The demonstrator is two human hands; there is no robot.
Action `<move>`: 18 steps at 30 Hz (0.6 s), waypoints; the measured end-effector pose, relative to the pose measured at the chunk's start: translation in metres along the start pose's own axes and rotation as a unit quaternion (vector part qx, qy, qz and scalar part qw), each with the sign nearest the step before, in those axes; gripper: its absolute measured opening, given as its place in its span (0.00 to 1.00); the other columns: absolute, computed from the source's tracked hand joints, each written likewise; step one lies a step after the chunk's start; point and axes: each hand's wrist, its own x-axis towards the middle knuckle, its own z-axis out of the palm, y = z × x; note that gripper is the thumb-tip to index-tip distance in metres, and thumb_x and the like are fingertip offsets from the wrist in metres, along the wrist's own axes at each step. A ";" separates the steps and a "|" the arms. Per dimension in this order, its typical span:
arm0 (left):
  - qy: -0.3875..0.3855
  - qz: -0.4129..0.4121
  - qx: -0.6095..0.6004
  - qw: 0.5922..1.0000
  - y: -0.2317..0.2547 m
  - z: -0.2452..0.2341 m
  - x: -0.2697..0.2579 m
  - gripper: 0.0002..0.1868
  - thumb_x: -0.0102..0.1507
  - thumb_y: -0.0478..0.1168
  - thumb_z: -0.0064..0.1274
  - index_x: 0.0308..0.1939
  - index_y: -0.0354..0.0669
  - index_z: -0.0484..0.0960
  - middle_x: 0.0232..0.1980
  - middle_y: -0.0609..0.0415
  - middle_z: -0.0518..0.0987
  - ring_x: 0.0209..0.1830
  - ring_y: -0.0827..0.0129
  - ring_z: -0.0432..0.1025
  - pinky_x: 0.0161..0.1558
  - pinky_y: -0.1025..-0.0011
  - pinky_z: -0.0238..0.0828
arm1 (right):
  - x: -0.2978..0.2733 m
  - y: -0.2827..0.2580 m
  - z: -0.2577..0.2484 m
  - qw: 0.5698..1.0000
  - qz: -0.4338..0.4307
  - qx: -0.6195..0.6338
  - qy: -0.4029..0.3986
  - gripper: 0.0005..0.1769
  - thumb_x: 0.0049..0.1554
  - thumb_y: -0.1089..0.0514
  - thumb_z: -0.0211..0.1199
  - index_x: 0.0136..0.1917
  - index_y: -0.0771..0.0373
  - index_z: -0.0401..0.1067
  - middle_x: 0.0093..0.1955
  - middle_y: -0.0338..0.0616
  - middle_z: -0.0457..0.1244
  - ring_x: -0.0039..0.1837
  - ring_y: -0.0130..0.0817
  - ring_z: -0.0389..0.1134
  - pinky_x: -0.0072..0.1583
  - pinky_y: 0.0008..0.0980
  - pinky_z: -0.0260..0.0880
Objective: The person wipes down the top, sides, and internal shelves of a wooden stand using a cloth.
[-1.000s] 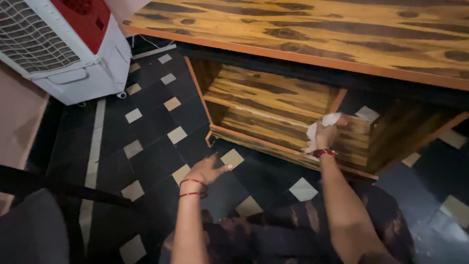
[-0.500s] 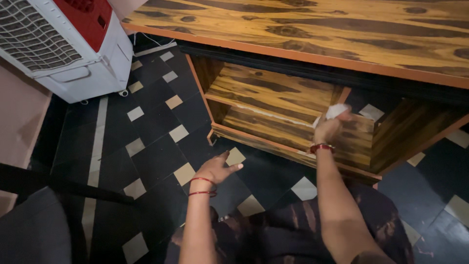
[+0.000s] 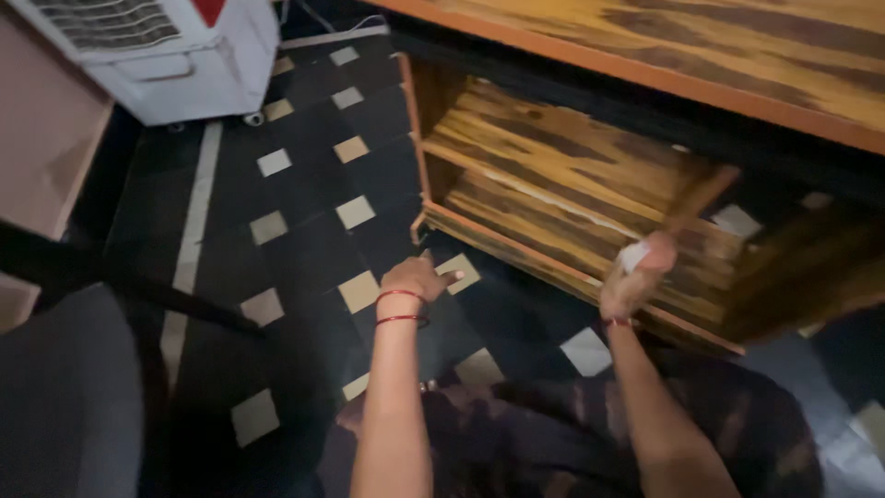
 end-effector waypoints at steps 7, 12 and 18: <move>0.028 -0.018 -0.011 0.999 -0.031 -0.013 0.013 0.45 0.59 0.71 0.53 0.68 0.40 0.72 0.62 0.38 0.78 0.63 0.46 0.73 0.62 0.53 0.71 | -0.056 -0.024 0.037 0.976 -0.142 -0.013 -0.166 0.20 0.55 0.58 0.71 0.61 0.57 0.72 0.59 0.52 0.68 0.64 0.51 0.69 0.70 0.49 0.65; -0.014 -0.058 0.005 0.998 -0.030 -0.013 0.024 0.46 0.60 0.70 0.54 0.71 0.42 0.69 0.66 0.41 0.76 0.68 0.44 0.68 0.68 0.47 0.63 | -0.078 -0.024 0.078 0.953 -0.152 -0.119 -0.233 0.28 0.55 0.53 0.69 0.67 0.56 0.66 0.63 0.53 0.65 0.65 0.51 0.67 0.68 0.52 0.64; -0.068 -0.005 0.032 0.997 0.000 0.020 0.048 0.50 0.60 0.69 0.54 0.75 0.40 0.62 0.74 0.39 0.66 0.75 0.45 0.59 0.74 0.37 0.43 | -0.119 -0.102 0.211 0.921 -0.217 -0.114 -0.303 0.38 0.55 0.47 0.67 0.74 0.54 0.58 0.69 0.54 0.60 0.66 0.52 0.63 0.66 0.55 0.62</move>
